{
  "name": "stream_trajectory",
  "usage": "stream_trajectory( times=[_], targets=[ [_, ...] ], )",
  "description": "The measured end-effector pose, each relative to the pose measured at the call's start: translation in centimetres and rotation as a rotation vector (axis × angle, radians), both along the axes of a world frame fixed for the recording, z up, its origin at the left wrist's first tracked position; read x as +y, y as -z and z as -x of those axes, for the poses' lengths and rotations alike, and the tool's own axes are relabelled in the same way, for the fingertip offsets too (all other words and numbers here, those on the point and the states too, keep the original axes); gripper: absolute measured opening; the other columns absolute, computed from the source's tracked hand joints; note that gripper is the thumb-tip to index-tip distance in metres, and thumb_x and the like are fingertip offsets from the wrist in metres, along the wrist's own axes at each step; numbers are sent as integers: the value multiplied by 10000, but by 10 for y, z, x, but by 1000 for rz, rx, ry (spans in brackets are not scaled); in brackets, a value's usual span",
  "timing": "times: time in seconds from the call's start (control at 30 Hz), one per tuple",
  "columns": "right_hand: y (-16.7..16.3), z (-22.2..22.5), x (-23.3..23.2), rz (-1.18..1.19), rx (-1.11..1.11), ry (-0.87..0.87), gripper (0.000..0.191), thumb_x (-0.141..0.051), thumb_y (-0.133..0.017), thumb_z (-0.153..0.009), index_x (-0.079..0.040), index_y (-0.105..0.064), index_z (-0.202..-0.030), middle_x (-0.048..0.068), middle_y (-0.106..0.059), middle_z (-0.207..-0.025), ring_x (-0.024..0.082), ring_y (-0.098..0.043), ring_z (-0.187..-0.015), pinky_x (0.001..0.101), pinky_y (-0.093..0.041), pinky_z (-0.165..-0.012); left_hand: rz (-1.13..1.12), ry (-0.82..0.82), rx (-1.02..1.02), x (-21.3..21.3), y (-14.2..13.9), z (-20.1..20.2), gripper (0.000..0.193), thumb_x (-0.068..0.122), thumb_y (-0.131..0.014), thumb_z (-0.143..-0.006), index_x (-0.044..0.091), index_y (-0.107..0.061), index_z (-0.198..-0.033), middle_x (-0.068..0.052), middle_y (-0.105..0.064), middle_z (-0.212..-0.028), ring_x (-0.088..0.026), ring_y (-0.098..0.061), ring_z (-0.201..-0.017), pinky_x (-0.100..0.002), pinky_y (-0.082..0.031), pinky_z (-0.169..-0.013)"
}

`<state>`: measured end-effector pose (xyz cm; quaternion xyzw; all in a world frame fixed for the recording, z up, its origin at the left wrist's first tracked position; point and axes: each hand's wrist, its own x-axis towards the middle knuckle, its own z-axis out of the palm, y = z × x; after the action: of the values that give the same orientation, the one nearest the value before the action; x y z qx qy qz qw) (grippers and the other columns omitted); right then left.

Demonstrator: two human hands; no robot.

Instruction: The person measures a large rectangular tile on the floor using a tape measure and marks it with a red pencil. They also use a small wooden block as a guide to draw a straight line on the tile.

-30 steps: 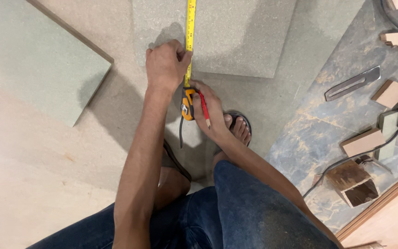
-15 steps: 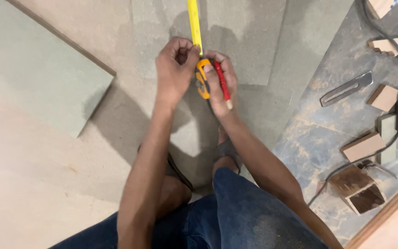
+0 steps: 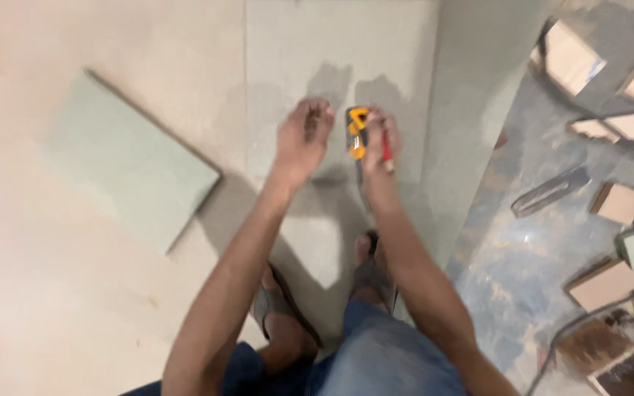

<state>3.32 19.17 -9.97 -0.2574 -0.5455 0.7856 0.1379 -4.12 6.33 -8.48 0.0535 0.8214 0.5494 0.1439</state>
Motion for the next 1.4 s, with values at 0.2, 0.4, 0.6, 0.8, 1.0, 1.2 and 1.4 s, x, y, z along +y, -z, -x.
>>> stream_trajectory(
  times=[0.2, 0.4, 0.6, 0.8, 1.0, 1.2, 1.4],
  targets=[
    [-35, 31, -1, -371, 191, 23, 403, -301, -480, -1112, 20, -554, -1343, 145, -628, -1289, 224, -599, -1221, 340, -476, -1055, -363, -79, -131, 59, 3, 14, 447, 342, -513, -1066, -20, -578, -1320, -183, -661, -1229, -251, -642, -1103, -383, -530, -957],
    [-72, 44, 61, -455, 226, 8, 348, -272, -459, -1151, -20, -622, -1326, 112, -662, -1211, 187, -624, -1160, 324, -494, -1052, 146, 30, -253, 93, -86, 83, 444, 346, -488, -979, -27, -603, -1192, -231, -709, -1006, -354, -729, -880, -485, -588, -752],
    [-62, 23, 121, -700, 1, 54, 246, -187, -545, -1097, -55, -606, -1294, 99, -729, -1184, 122, -660, -979, 269, -546, -908, 581, 663, 239, 48, -234, 120, 397, 347, -508, -1029, 40, -659, -1230, -290, -697, -1020, -494, -658, -1030, -546, -508, -911],
    [7, -29, 97, -1135, 0, -50, 344, -65, -594, -1030, -100, -600, -1372, 149, -633, -1334, 325, -661, -1176, 385, -554, -1008, 359, 658, 245, -4, -197, 93, 397, 306, -572, -1034, -20, -625, -1255, -250, -698, -853, -406, -718, -824, -467, -546, -753],
    [42, -48, 44, -1388, -70, -422, 491, -205, -685, -959, -43, -522, -1392, 204, -484, -1538, 386, -395, -1464, 570, -267, -1219, 440, 453, 74, -31, -58, 112, 365, 287, -607, -1020, -64, -638, -1116, -248, -710, -856, -386, -716, -799, -446, -557, -729],
    [49, -24, 58, -1599, -178, -461, 582, -335, -625, -999, -17, -532, -1477, 221, -406, -1596, 419, -318, -1494, 649, -144, -1204, 462, 419, 344, -42, 33, 150, 419, 245, -645, -1032, -100, -604, -1267, -336, -540, -1395, -509, -606, -1167, -533, -514, -978],
    [43, -8, 129, -1476, -143, -422, 465, -322, -680, -998, -66, -592, -1376, 138, -460, -1621, 389, -328, -1526, 640, -160, -1251, 494, 454, 206, -16, 62, 176, 471, 272, -616, -1025, -117, -574, -1287, -381, -273, -1610, -529, -552, -1257, -526, -464, -1061]
  ],
)
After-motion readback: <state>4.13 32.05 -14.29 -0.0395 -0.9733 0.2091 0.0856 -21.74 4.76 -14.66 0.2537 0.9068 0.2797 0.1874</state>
